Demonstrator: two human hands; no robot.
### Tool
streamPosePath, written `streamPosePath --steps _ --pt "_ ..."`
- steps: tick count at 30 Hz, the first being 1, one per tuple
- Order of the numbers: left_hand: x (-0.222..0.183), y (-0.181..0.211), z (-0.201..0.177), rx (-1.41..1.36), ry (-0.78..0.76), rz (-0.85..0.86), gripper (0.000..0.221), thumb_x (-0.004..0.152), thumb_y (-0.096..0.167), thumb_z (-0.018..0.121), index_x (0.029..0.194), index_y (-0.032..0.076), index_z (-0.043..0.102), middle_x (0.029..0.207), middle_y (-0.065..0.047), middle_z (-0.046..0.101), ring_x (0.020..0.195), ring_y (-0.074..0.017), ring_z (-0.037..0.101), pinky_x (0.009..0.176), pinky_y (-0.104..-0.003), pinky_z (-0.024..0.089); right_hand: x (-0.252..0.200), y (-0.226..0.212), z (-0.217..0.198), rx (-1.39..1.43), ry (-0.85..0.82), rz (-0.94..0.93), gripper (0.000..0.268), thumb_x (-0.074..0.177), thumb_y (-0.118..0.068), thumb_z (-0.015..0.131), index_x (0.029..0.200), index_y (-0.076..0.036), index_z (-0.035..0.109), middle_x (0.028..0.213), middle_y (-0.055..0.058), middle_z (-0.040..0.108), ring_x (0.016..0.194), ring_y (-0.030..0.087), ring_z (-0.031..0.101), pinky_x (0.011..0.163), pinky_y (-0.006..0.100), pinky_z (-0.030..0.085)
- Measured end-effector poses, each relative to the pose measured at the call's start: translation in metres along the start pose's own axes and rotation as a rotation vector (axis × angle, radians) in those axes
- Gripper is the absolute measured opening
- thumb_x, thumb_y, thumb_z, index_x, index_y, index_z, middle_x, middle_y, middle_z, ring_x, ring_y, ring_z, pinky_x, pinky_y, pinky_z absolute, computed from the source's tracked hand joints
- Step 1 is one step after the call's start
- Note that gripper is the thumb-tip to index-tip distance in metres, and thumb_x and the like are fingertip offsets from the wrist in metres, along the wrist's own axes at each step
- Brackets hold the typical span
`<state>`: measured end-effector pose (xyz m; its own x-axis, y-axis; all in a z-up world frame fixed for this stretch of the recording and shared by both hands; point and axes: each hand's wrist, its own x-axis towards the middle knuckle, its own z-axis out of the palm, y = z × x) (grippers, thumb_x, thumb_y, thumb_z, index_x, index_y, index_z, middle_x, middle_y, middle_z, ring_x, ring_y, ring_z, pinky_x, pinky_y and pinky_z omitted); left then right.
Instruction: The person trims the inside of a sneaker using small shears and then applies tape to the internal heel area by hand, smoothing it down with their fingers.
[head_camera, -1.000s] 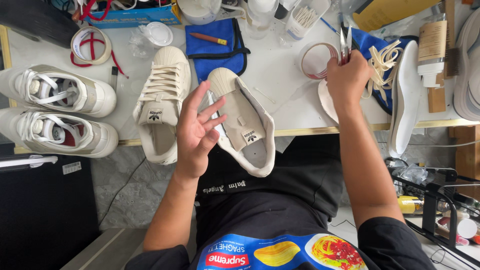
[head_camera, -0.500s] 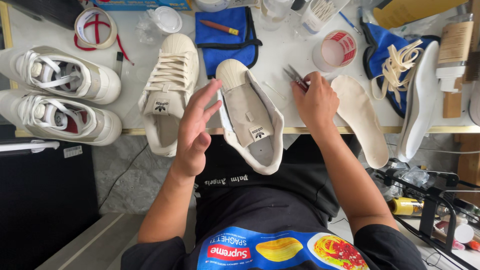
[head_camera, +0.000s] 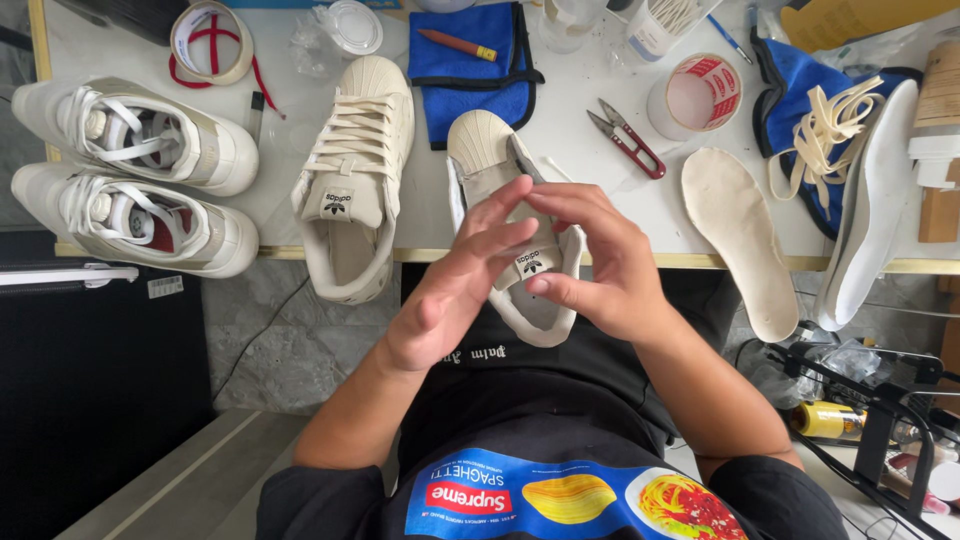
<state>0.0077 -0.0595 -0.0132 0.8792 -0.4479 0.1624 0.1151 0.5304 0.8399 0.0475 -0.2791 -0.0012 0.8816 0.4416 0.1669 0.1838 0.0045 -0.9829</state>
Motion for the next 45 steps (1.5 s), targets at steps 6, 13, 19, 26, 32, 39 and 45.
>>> streamPosePath --steps 6,13,19,26,32,39,45 --pt "0.003 -0.008 0.005 -0.09 -0.016 -0.008 0.091 0.099 0.079 0.048 0.158 0.009 0.046 0.176 -0.007 0.01 0.156 -0.0256 0.022 0.131 -0.05 0.019 -0.007 0.01 0.006 0.29 0.043 0.035 0.012 0.098 -0.004 0.075 0.109 0.0 0.074 0.125 0.012 0.066 0.112 0.019 0.066 0.098 0.034 0.055" --pt "0.006 -0.009 0.008 -0.108 0.002 -0.022 0.092 0.097 0.078 0.05 0.154 0.006 0.053 0.175 -0.01 0.014 0.163 -0.0244 0.013 0.131 -0.051 0.017 -0.022 0.024 0.001 0.419 0.115 0.26 0.005 0.099 -0.001 0.072 0.101 0.003 0.073 0.11 0.012 0.071 0.102 0.018 0.065 0.093 0.033 0.053" --pt "0.006 -0.005 0.009 0.061 -0.019 -0.04 0.09 0.098 0.077 0.05 0.149 0.003 0.055 0.17 -0.013 0.021 0.164 -0.026 0.017 0.135 -0.052 0.017 -0.025 0.027 -0.01 0.353 0.029 0.178 0.032 0.091 -0.008 0.08 0.118 0.004 0.069 0.125 0.013 0.067 0.119 0.022 0.061 0.104 0.036 0.049" --pt "0.006 0.004 0.01 0.071 0.045 0.074 0.085 0.101 0.071 0.054 0.153 0.004 0.051 0.165 -0.016 0.033 0.161 -0.0283 0.024 0.135 -0.048 0.016 -0.014 0.006 -0.017 -0.146 -0.029 -0.067 0.072 0.071 -0.024 0.092 0.134 -0.005 0.062 0.135 0.013 0.061 0.127 0.027 0.058 0.108 0.04 0.047" --pt "-0.013 0.025 -0.007 0.336 0.179 0.146 0.083 0.1 0.064 0.061 0.156 0.004 0.048 0.169 -0.013 0.035 0.161 -0.0274 0.026 0.139 -0.049 0.02 0.008 -0.003 0.011 -1.206 -0.221 -0.425 0.052 0.061 -0.022 0.08 0.112 -0.016 0.069 0.128 0.01 0.065 0.124 0.034 0.061 0.096 0.049 0.048" --pt "-0.003 0.028 -0.012 1.106 0.364 0.235 0.065 0.09 0.023 0.079 0.147 0.005 0.054 0.154 -0.014 0.051 0.153 -0.0342 0.045 0.129 -0.046 0.038 0.077 0.003 -0.005 -1.096 -0.188 -0.464 0.022 0.087 -0.011 0.076 0.109 -0.012 0.073 0.098 0.001 0.069 0.086 0.024 0.068 0.072 0.039 0.054" --pt "0.022 0.013 -0.011 1.212 0.369 0.312 0.058 0.093 0.018 0.08 0.145 0.008 0.057 0.142 -0.014 0.054 0.134 -0.0303 0.054 0.115 -0.042 0.047 0.147 0.04 0.0 -1.046 0.075 -0.342 0.024 0.079 -0.014 0.081 0.096 -0.003 0.068 0.094 0.018 0.063 0.075 0.031 0.064 0.059 0.044 0.051"
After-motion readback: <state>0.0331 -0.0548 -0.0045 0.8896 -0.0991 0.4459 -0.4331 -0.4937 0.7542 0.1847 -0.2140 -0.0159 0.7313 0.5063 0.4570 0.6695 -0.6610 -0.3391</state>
